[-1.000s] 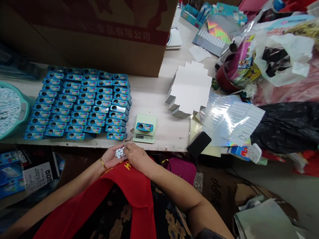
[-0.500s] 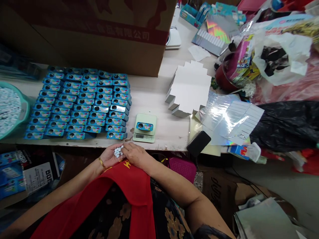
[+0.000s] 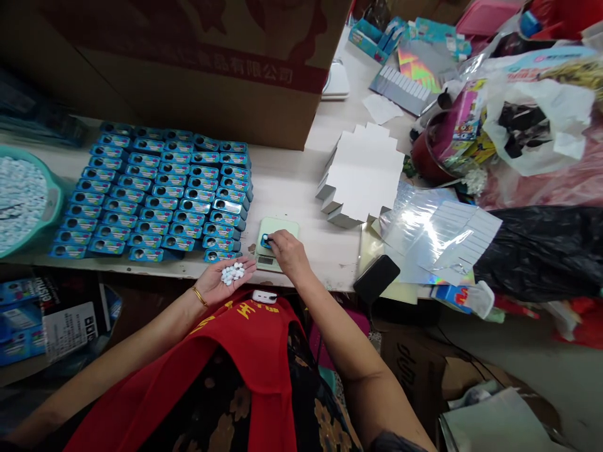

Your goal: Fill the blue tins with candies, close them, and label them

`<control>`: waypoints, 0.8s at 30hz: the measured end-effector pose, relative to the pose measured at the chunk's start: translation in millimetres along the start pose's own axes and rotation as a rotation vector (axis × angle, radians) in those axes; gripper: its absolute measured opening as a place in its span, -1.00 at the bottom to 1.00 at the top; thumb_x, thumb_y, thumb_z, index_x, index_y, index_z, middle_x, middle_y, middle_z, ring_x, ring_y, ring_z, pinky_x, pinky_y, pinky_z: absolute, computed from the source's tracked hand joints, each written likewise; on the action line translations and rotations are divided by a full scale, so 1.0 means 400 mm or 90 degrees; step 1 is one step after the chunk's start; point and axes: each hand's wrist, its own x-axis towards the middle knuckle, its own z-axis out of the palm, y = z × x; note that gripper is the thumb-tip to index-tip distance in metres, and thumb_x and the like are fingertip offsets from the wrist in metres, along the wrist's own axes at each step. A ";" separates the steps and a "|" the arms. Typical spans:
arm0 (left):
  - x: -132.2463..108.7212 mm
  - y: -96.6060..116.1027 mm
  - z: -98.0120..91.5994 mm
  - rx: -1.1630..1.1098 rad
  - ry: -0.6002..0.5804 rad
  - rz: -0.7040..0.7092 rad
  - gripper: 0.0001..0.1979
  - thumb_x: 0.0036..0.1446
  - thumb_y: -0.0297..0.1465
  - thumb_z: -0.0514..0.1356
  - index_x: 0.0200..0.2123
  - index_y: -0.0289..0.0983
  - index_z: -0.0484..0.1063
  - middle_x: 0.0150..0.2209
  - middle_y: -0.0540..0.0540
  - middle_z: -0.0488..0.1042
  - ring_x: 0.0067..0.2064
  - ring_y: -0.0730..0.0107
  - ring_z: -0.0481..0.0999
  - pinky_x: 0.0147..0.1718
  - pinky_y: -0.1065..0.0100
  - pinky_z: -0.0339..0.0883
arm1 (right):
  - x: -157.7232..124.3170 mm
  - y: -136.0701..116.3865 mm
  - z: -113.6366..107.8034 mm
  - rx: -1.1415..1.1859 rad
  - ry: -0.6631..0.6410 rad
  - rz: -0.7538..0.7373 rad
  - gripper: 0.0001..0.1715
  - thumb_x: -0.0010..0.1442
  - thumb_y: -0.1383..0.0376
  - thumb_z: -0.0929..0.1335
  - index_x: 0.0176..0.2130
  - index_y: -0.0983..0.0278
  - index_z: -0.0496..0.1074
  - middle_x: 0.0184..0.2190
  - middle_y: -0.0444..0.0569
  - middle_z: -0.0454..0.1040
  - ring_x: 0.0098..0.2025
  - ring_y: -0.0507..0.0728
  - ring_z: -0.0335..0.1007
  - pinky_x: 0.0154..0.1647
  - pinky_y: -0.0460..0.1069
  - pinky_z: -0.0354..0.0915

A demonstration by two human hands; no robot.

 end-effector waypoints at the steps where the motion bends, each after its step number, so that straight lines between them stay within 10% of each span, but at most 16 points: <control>1: 0.001 -0.003 -0.006 -0.003 -0.001 -0.001 -0.77 0.04 -0.54 0.06 -0.21 -0.43 0.37 -0.17 -0.28 0.48 -0.06 0.19 0.43 -0.14 0.25 0.38 | -0.004 -0.003 0.001 0.018 0.017 0.006 -0.78 0.19 0.33 0.19 -0.22 0.28 0.37 -0.27 0.00 0.42 -0.20 0.05 0.33 -0.16 -0.04 0.28; 7: 0.008 -0.022 -0.028 -0.014 -0.001 -0.006 -0.79 0.04 -0.55 0.06 -0.22 -0.44 0.39 -0.21 -0.26 0.49 -0.10 0.21 0.46 -0.13 0.26 0.37 | -0.060 -0.064 0.016 0.032 0.089 0.006 -0.73 0.21 0.36 0.15 -0.19 0.28 0.38 -0.19 0.06 0.39 -0.09 0.08 0.29 -0.06 0.02 0.26; 13: -0.016 -0.043 -0.055 0.038 0.000 -0.031 -0.79 0.06 -0.55 0.03 -0.24 -0.45 0.40 -0.31 -0.23 0.51 -0.25 0.28 0.51 -0.32 0.34 0.41 | -0.166 -0.154 0.046 0.034 -0.160 -0.152 -0.75 0.20 0.36 0.18 -0.15 0.29 0.36 -0.22 0.04 0.40 -0.12 0.07 0.28 -0.10 0.00 0.27; 24: -0.036 -0.065 -0.058 0.068 0.003 -0.092 -0.85 0.05 -0.54 0.04 -0.42 -0.43 0.41 -0.53 -0.11 0.46 -0.48 0.41 0.47 -0.45 0.38 0.37 | -0.161 -0.176 0.061 -0.074 -0.288 -0.125 -0.75 0.19 0.31 0.21 -0.14 0.36 0.30 -0.27 0.07 0.34 -0.20 0.11 0.22 -0.16 0.02 0.25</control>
